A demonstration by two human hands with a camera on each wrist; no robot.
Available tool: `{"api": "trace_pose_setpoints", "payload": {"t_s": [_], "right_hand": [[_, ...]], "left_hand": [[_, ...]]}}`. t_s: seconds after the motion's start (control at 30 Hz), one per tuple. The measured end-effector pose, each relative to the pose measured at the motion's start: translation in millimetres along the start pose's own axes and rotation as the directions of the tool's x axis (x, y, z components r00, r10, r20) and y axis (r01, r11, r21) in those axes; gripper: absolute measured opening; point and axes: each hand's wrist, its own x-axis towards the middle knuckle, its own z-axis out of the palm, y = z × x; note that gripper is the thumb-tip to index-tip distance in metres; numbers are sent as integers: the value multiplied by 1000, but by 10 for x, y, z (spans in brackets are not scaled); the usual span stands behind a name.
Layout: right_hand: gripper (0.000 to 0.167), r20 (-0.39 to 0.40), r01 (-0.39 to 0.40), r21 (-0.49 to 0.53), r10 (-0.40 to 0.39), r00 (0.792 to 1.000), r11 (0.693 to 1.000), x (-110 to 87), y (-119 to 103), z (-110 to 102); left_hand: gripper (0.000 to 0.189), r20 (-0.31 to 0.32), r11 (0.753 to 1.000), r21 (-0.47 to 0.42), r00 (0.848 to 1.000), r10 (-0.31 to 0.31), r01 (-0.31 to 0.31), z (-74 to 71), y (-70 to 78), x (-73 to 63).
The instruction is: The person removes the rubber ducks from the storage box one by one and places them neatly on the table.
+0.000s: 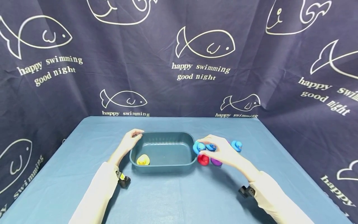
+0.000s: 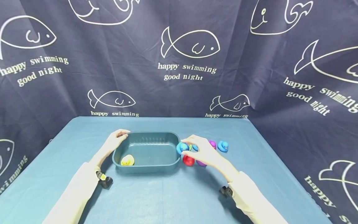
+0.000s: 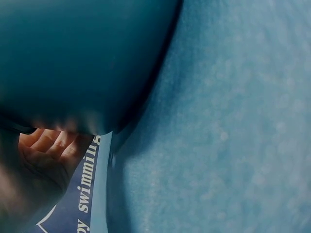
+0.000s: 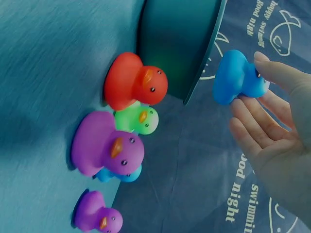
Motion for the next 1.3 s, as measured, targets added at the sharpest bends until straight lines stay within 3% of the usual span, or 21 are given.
{"api": "trace_pose_setpoints", "payload": {"t_s": [0.17, 0.47, 0.93, 1.3], "right_hand": [[36, -39, 31, -40, -33, 999, 999, -69, 75, -44], [36, -78, -3, -43, -1, 997, 999, -219, 214, -141], [38, -122, 50, -154, -69, 990, 987, -369, 406, -254], [39, -122, 0, -151, -19, 992, 989, -544, 507, -319]], "left_hand": [[25, 0, 1000, 3, 1000, -15, 15, 10, 5, -1], [25, 8, 1000, -16, 1000, -18, 18, -11, 13, 26], [25, 9, 1000, -15, 1000, -22, 22, -22, 8, 32], [25, 16, 1000, -11, 999, -28, 29, -7, 3, 19]]}}
